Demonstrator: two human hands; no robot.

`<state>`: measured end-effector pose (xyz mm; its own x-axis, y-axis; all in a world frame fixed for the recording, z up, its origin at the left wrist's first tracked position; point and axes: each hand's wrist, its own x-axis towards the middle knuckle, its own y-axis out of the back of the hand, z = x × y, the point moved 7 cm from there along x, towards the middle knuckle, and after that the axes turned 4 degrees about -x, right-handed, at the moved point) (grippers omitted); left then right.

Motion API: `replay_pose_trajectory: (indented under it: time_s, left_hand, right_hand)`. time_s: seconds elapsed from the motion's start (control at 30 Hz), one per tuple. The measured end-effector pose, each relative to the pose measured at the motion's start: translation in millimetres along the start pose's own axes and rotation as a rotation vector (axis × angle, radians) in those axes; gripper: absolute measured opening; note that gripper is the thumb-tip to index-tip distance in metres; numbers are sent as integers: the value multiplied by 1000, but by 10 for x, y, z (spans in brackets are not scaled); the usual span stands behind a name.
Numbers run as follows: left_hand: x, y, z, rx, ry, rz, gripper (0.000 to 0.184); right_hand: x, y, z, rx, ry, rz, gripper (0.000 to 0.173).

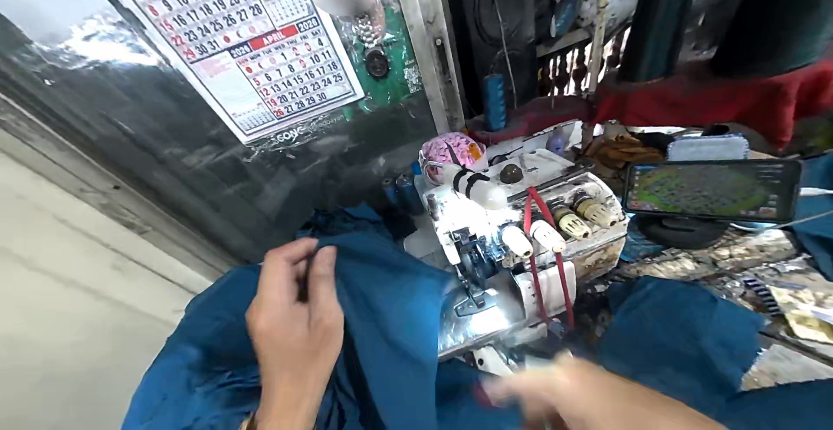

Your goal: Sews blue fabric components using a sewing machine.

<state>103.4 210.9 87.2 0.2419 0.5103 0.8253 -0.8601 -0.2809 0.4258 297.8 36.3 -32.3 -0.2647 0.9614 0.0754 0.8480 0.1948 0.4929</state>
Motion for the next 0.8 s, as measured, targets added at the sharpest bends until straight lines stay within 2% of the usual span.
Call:
replay_pose_trajectory:
  time_s: [0.07, 0.13, 0.17, 0.2, 0.27, 0.33, 0.4, 0.5, 0.57, 0.6, 0.63, 0.7, 0.73, 0.77, 0.8]
  left_hand:
    - [-89, 185, 140, -27, -107, 79, 27]
    - [-226, 336, 226, -24, -172, 106, 22]
    - [-332, 381, 261, -5, -181, 100, 19]
    - [-467, 382, 303, 22, -182, 95, 16]
    - [-819, 187, 408, 22, -194, 17, 14]
    - [-1094, -186, 578, -85, -195, -44, 11]
    - [-1141, -381, 672, -137, -174, -53, 10]
    - [-861, -164, 631, -209, -70, -269, 14]
    - [-673, -1, 559, -349, -33, -453, 12]
    - [-593, 27, 546, -420, -22, -522, 11]
    - [-502, 30, 544, -478, -25, -585, 11]
    - [-263, 36, 586, -480, -80, -738, 18]
    - [-129, 67, 627, -394, -140, -838, 23]
    - [-7, 110, 676, -241, -236, -918, 26]
    - [86, 165, 727, -31, -379, -949, 31]
  right_hand:
    - [453, 88, -265, 255, 27, 237, 59]
    - [759, -8, -296, 365, 22, 242, 68]
    - [739, -65, -249, 287, 25, 228, 62]
    - [615, -73, -161, 195, 32, 271, 47]
    - [225, 80, 115, 201, 23, 565, 20]
    - [3, 256, 408, 297, 9, 879, 17]
    - [-6, 242, 581, 240, 30, 989, 22]
    - [-260, 192, 528, 149, 26, 943, 29]
    - [-473, 280, 324, 132, 109, 1029, 18]
    - [-442, 325, 209, 86, 164, 1053, 16]
    - [-297, 349, 77, 20, 224, 1015, 20]
    - [185, 342, -283, -139, 348, 752, 53]
    - [409, 308, -475, -193, 428, 605, 64]
    - [570, 252, -621, -199, 508, 496, 62]
    - [664, 169, -720, -184, 566, 417, 47]
